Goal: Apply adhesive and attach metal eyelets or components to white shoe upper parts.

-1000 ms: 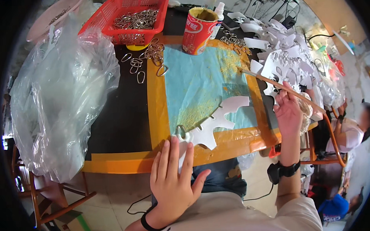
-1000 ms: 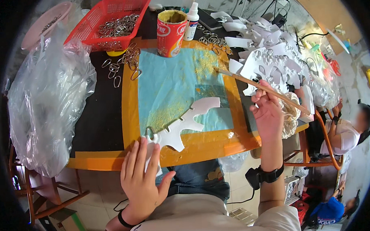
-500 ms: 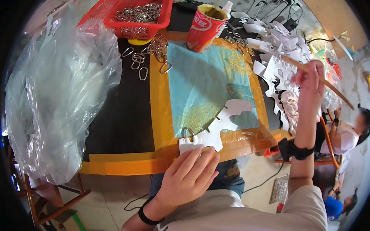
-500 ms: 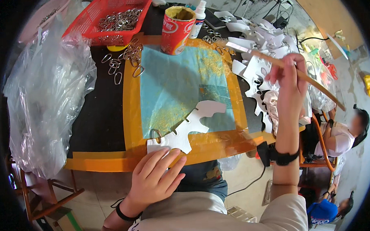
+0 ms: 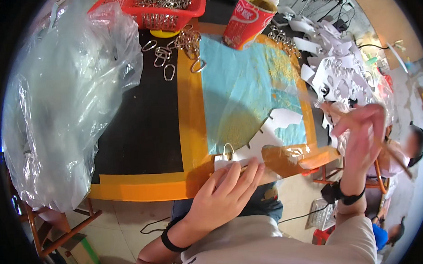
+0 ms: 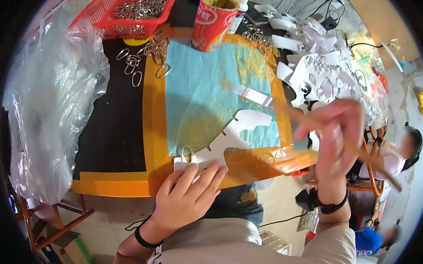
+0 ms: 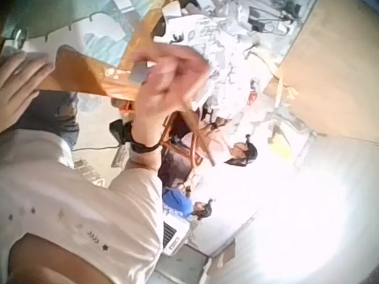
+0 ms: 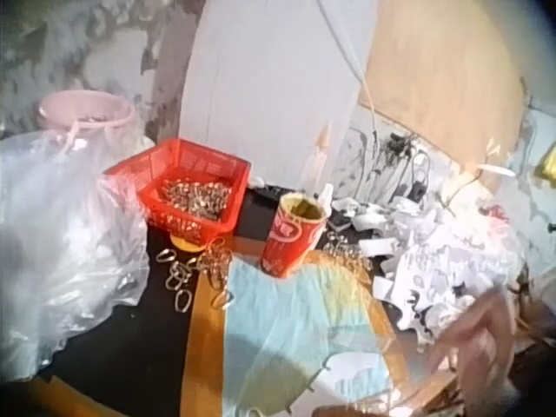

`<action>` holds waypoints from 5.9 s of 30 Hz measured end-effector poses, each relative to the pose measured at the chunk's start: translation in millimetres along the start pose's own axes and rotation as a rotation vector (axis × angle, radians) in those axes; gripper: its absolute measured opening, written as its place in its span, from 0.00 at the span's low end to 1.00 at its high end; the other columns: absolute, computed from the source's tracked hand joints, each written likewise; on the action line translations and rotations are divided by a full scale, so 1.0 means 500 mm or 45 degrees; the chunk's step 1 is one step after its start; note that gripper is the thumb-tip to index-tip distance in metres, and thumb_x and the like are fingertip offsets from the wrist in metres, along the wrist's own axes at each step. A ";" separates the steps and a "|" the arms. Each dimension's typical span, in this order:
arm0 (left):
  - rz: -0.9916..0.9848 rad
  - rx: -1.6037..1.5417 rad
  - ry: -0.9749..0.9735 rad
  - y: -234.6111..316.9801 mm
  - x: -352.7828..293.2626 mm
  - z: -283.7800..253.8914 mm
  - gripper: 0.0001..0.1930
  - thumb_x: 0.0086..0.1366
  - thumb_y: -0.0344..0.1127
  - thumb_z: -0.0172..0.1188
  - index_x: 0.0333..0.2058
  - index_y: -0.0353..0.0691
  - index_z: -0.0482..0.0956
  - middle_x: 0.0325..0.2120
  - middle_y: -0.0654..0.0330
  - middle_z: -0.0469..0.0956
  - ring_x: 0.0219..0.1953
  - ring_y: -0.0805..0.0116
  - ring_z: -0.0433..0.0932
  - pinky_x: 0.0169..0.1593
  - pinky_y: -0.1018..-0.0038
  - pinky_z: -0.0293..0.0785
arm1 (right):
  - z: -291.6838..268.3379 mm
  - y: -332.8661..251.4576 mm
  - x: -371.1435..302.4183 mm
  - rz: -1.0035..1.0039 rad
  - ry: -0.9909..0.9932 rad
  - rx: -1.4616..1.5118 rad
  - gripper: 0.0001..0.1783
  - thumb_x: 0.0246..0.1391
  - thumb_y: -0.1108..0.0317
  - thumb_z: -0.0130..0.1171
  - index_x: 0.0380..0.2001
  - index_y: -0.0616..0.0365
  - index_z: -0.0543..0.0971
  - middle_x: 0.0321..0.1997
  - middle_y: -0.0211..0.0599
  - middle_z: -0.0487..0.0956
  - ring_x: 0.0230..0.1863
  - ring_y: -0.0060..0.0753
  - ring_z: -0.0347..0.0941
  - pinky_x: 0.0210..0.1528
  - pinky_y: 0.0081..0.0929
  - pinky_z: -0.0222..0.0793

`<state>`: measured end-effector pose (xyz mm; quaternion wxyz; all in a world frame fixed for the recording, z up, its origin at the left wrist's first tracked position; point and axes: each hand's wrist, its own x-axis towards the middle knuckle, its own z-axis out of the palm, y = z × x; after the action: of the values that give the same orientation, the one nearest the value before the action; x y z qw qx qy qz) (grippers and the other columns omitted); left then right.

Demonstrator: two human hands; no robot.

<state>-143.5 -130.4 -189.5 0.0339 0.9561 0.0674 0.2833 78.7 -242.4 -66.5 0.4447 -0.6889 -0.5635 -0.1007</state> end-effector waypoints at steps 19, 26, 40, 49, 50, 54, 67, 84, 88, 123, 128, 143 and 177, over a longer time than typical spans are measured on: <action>-0.005 -0.051 -0.001 0.000 -0.016 0.001 0.21 0.59 0.35 0.53 0.53 0.45 0.75 0.51 0.69 0.72 0.49 0.72 0.70 0.48 0.77 0.72 | 0.140 0.113 0.348 0.450 -0.380 0.133 0.08 0.61 0.63 0.50 0.29 0.53 0.71 0.18 0.22 0.69 0.17 0.11 0.56 0.19 0.13 0.51; -0.018 -0.090 0.002 -0.001 -0.016 -0.001 0.20 0.60 0.35 0.52 0.52 0.45 0.75 0.51 0.68 0.72 0.49 0.72 0.70 0.49 0.76 0.72 | 0.098 0.107 0.368 0.312 -0.135 0.296 0.09 0.61 0.64 0.49 0.28 0.56 0.70 0.17 0.24 0.68 0.17 0.13 0.58 0.18 0.14 0.53; -0.090 -0.130 0.099 0.009 -0.012 0.001 0.21 0.54 0.32 0.55 0.49 0.48 0.78 0.49 0.70 0.74 0.46 0.72 0.73 0.45 0.76 0.70 | 0.020 0.118 0.308 0.284 -0.010 0.401 0.09 0.62 0.65 0.47 0.29 0.57 0.71 0.21 0.28 0.69 0.19 0.17 0.62 0.22 0.15 0.59; -0.098 -0.116 0.139 0.013 -0.012 0.000 0.19 0.54 0.33 0.56 0.47 0.48 0.79 0.48 0.70 0.75 0.45 0.71 0.73 0.45 0.75 0.70 | -0.003 0.107 0.276 0.282 -0.020 0.335 0.09 0.62 0.66 0.46 0.30 0.58 0.71 0.18 0.27 0.68 0.18 0.17 0.62 0.23 0.15 0.59; -0.097 -0.115 0.140 0.013 -0.012 -0.001 0.19 0.54 0.33 0.56 0.47 0.48 0.79 0.48 0.70 0.75 0.45 0.71 0.73 0.44 0.75 0.70 | -0.011 0.111 0.270 0.275 -0.039 0.306 0.09 0.61 0.66 0.46 0.30 0.58 0.71 0.17 0.27 0.67 0.18 0.17 0.62 0.22 0.16 0.59; -0.101 -0.086 0.149 0.014 -0.012 0.008 0.19 0.54 0.33 0.56 0.47 0.48 0.79 0.48 0.70 0.75 0.45 0.71 0.73 0.44 0.76 0.70 | -0.040 0.081 0.212 0.300 0.018 0.436 0.13 0.62 0.62 0.45 0.31 0.61 0.72 0.18 0.30 0.70 0.19 0.19 0.64 0.23 0.17 0.61; -0.007 0.008 0.032 0.008 -0.008 0.005 0.19 0.57 0.36 0.52 0.48 0.52 0.78 0.51 0.73 0.73 0.45 0.71 0.70 0.46 0.74 0.68 | -0.005 -0.036 -0.091 0.231 -0.485 0.298 0.11 0.59 0.67 0.48 0.31 0.65 0.74 0.25 0.41 0.79 0.26 0.29 0.78 0.31 0.23 0.72; -0.018 -0.049 0.023 0.009 -0.011 0.005 0.19 0.57 0.35 0.53 0.48 0.52 0.78 0.52 0.75 0.73 0.46 0.69 0.70 0.46 0.72 0.69 | 0.018 -0.028 -0.083 0.085 -0.519 0.187 0.06 0.51 0.70 0.50 0.27 0.60 0.75 0.22 0.39 0.79 0.21 0.34 0.76 0.25 0.26 0.72; -0.036 -0.061 0.035 0.010 -0.014 0.005 0.19 0.57 0.36 0.53 0.48 0.52 0.79 0.50 0.75 0.73 0.46 0.69 0.70 0.46 0.72 0.69 | 0.005 -0.031 -0.079 0.061 -0.601 0.228 0.06 0.51 0.70 0.51 0.27 0.61 0.76 0.23 0.40 0.79 0.21 0.36 0.76 0.27 0.27 0.73; -0.057 -0.041 0.034 0.012 -0.010 0.005 0.18 0.56 0.35 0.53 0.46 0.54 0.80 0.51 0.77 0.74 0.46 0.70 0.70 0.46 0.73 0.69 | -0.001 -0.034 -0.068 0.076 -0.613 0.124 0.07 0.48 0.71 0.50 0.25 0.62 0.76 0.23 0.40 0.78 0.24 0.37 0.75 0.28 0.28 0.71; 0.009 -0.039 0.001 0.004 -0.011 -0.001 0.19 0.58 0.37 0.51 0.49 0.45 0.76 0.52 0.68 0.71 0.49 0.69 0.69 0.50 0.74 0.69 | 0.016 -0.033 -0.076 0.270 -0.483 0.145 0.08 0.49 0.70 0.51 0.25 0.62 0.76 0.23 0.40 0.78 0.24 0.35 0.76 0.29 0.28 0.70; -0.053 -0.054 0.019 0.012 -0.009 0.004 0.18 0.56 0.36 0.53 0.47 0.54 0.79 0.51 0.77 0.73 0.47 0.70 0.69 0.46 0.73 0.68 | 0.019 -0.038 -0.067 0.192 -0.507 0.263 0.07 0.49 0.68 0.52 0.25 0.61 0.76 0.22 0.40 0.78 0.22 0.37 0.76 0.28 0.28 0.71; -0.083 -0.205 0.027 0.011 -0.012 -0.020 0.21 0.54 0.34 0.56 0.48 0.52 0.80 0.50 0.74 0.74 0.46 0.68 0.71 0.49 0.70 0.67 | 0.011 0.041 -0.051 0.599 -0.090 0.889 0.17 0.63 0.58 0.44 0.40 0.63 0.69 0.27 0.36 0.70 0.26 0.28 0.71 0.31 0.24 0.68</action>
<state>-153.2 -136.7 -183.7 0.1193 0.9444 0.0760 0.2967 85.6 -255.0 -96.2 0.6427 -0.6097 -0.4060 0.2243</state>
